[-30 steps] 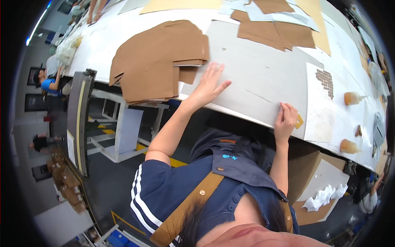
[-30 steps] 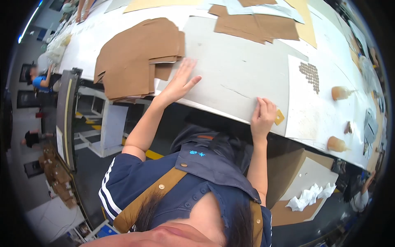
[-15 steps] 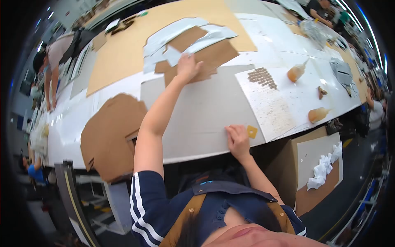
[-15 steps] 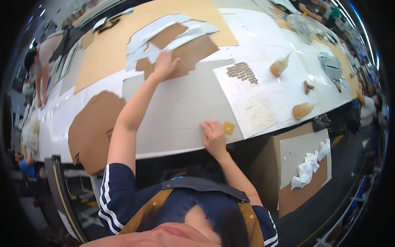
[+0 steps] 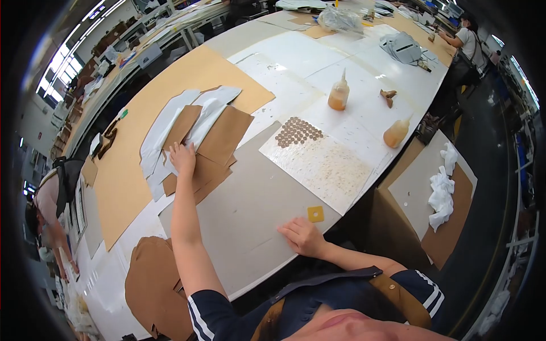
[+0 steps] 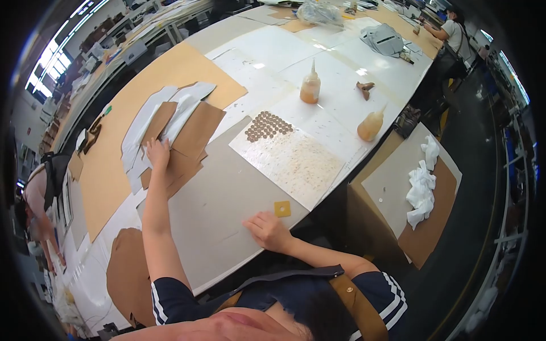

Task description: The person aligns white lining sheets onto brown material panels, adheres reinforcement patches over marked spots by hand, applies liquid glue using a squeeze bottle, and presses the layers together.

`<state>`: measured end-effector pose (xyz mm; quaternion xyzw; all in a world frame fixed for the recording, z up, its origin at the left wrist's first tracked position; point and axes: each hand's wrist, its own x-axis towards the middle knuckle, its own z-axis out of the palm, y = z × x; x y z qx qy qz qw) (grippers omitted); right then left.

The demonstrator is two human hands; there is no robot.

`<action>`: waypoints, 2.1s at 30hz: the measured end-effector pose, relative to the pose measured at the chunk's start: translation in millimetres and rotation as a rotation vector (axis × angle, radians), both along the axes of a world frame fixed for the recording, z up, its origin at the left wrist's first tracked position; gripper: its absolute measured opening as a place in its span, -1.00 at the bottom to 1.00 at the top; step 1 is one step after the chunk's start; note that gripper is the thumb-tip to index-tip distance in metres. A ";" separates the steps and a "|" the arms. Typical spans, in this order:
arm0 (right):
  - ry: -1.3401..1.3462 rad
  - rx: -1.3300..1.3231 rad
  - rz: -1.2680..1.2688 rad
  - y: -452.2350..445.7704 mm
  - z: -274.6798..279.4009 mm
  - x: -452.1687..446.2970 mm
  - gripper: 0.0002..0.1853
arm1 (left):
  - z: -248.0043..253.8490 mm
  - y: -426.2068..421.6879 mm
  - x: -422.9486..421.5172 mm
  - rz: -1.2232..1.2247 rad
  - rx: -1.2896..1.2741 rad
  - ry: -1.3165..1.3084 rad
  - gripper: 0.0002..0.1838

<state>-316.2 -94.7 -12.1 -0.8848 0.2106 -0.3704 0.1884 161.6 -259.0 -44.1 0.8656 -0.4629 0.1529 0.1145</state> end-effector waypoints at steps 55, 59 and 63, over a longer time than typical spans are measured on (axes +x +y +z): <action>-0.055 0.589 -0.278 5.5 29.6 -71.9 -0.86 | 37.3 333.2 -279.0 -0.549 -0.128 0.325 -0.57; -0.061 0.218 -0.040 7.5 20.7 -20.2 -0.82 | 27.7 323.9 -282.8 -0.488 -0.087 0.330 -0.39; 0.062 -0.106 0.125 10.4 10.0 16.2 -0.72 | 25.4 322.7 -282.4 -0.469 -0.121 0.364 -0.28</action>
